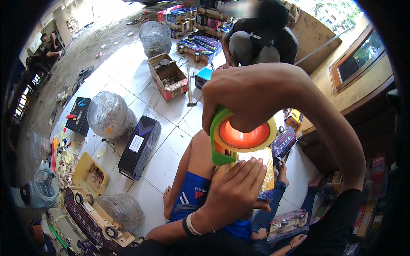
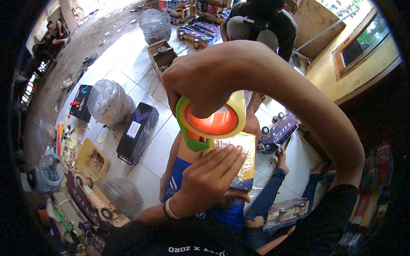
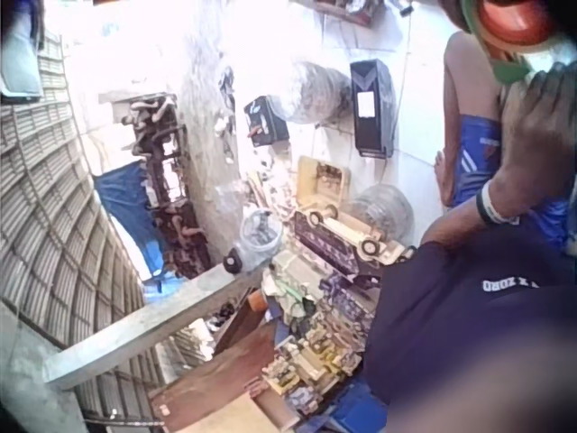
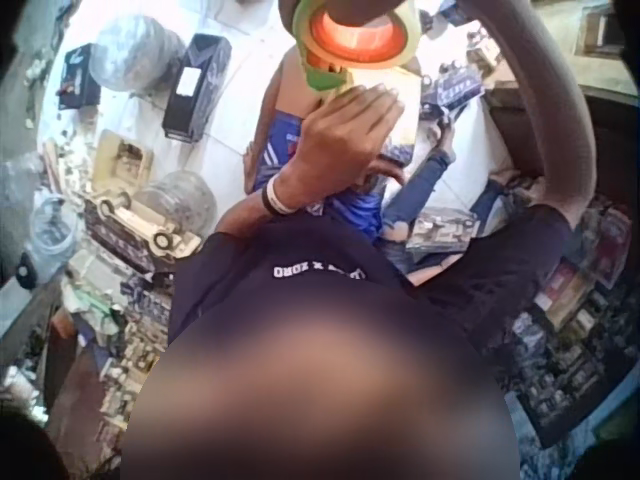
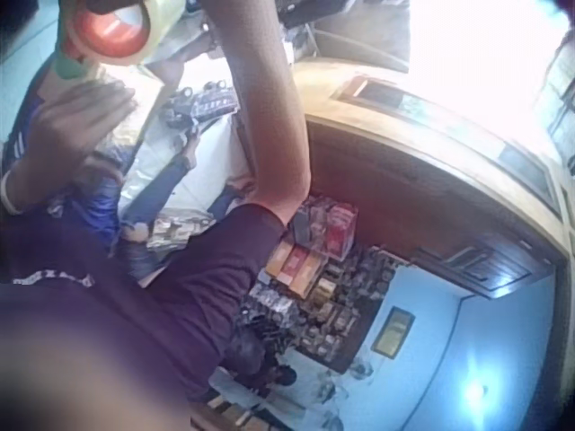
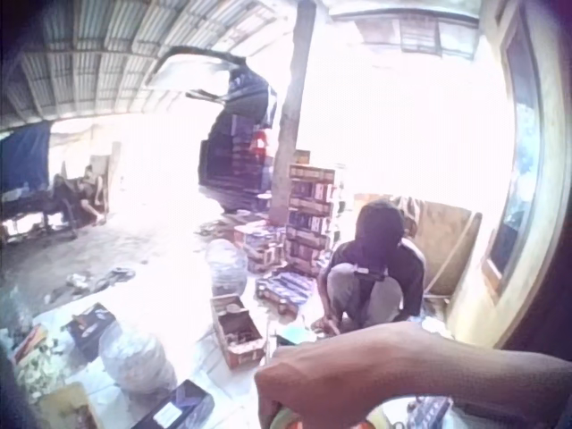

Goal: The person sits on the floor and wraps wooden toy vehicles in clear plastic bags. They use a handheld tape dispenser to seal the bags and place the packaged items on the floor.

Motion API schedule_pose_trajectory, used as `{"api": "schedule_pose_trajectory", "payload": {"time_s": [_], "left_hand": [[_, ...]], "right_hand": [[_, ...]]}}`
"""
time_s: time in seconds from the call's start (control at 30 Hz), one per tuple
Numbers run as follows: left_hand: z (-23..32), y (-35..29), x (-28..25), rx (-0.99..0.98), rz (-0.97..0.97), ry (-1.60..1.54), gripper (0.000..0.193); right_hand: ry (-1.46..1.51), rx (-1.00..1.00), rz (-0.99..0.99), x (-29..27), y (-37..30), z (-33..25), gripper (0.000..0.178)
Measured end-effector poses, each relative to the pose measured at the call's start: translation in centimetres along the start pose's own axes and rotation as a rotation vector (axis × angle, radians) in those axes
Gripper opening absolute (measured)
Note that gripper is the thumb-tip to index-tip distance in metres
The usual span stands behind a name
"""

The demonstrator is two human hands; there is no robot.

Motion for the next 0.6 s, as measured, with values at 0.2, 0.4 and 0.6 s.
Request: {"api": "schedule_pose_trajectory", "payload": {"time_s": [0.2,0.4,0.6], "left_hand": [[-1.8,-0.2,-1.4,0.032,0.092,-0.193,0.071],[-3.5,-0.4,-1.6,0.013,0.102,-0.197,0.064],[-2.0,1.1,-1.8,-0.010,-0.006,-0.137,0.075]], "right_hand": [[0.335,0.113,0.528,4.6,-9.3,1.4,0.046],[0.341,0.402,0.758,10.6,-18.8,0.8,0.047],[0.348,0.407,0.946,14.2,-20.3,0.8,0.035]]}}
Point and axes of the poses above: each hand's wrist, its own y-axis towards the middle knuckle, its own x-axis out of the palm, z = x × y, the point moved 5 cm from there along y, towards the middle knuckle, and after that the axes turned 11 degrees about -y, right-handed, at the moved point
